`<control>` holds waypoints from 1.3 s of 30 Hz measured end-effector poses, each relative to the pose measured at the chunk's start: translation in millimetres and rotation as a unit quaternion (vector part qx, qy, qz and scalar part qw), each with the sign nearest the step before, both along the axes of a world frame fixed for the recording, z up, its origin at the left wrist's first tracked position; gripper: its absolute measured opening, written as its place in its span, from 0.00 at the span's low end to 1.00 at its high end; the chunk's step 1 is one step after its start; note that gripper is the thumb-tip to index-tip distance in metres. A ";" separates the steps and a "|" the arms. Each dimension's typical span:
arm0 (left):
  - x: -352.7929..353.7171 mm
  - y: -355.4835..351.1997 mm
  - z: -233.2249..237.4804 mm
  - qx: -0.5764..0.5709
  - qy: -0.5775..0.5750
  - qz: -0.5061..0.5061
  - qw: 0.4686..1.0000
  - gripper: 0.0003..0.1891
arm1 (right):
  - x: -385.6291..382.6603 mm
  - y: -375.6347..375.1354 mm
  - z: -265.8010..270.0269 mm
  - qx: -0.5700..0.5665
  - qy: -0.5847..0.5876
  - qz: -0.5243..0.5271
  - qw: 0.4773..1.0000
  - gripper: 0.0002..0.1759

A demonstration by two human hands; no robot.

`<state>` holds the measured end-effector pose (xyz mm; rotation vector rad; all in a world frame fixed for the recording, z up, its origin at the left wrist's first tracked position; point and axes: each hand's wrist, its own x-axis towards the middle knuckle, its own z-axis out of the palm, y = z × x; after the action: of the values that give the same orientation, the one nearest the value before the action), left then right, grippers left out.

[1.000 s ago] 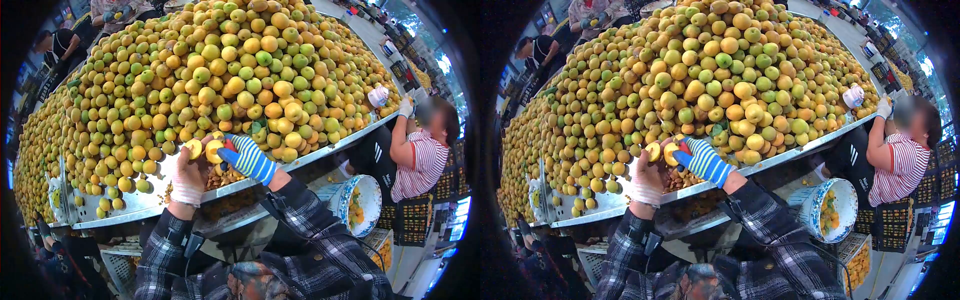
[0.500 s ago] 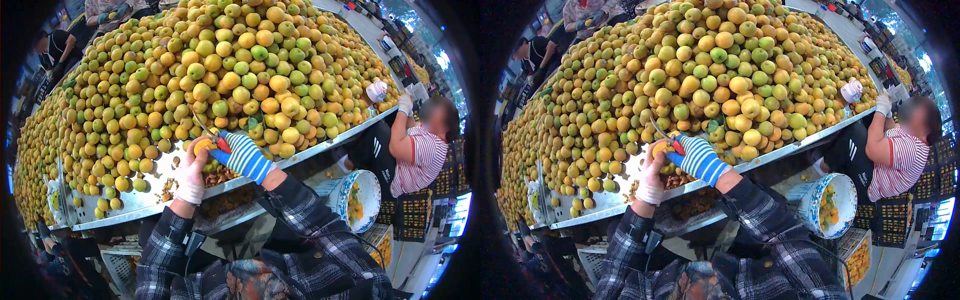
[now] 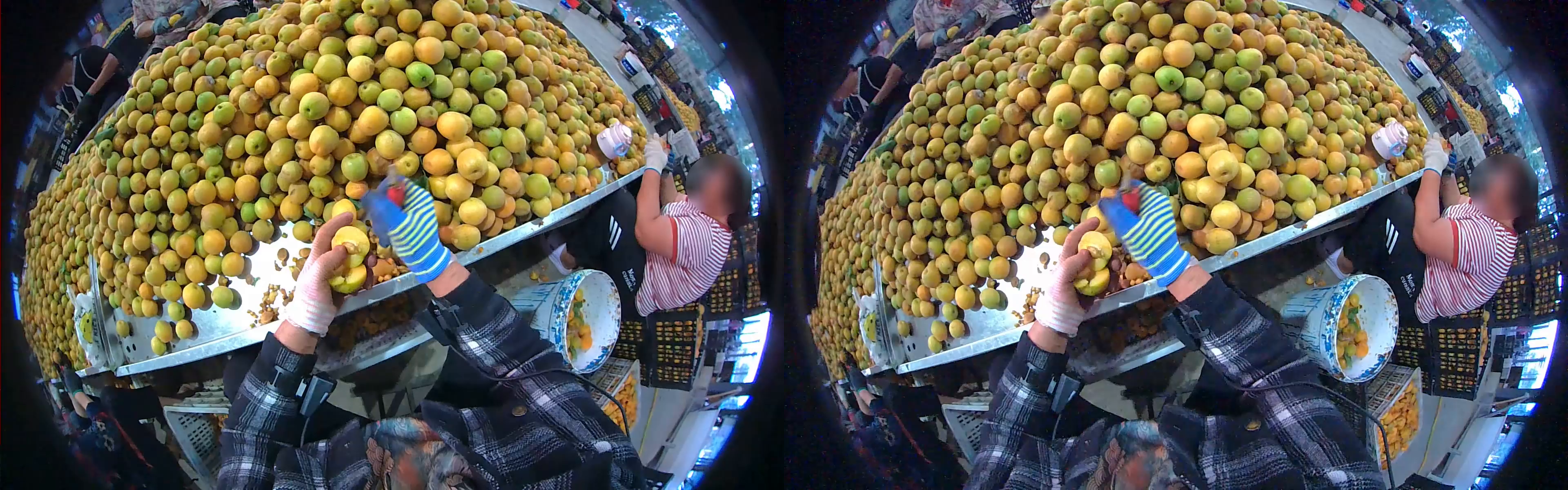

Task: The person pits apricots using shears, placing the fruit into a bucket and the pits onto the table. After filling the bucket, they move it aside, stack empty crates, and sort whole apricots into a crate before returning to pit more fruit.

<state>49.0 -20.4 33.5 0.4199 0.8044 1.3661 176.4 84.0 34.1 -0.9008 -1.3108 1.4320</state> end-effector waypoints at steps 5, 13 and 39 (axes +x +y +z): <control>6.5 0.4 -10.4 -0.011 0.013 -0.053 0.998 0.25 | 10.4 1.2 29.2 -0.113 0.285 0.042 0.951 0.26; 18.8 2.8 -1.3 -0.010 -0.026 -0.053 0.998 0.20 | 6.7 0.0 5.2 -0.079 0.251 0.005 0.965 0.09; 21.7 6.4 -41.2 -0.009 0.249 0.107 0.963 0.24 | -17.1 0.4 3.4 -0.318 0.376 0.087 0.866 0.32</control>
<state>70.7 -14.0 -7.6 0.6944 1.3044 1.4708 159.3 84.4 37.5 -0.5066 -0.3213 2.1262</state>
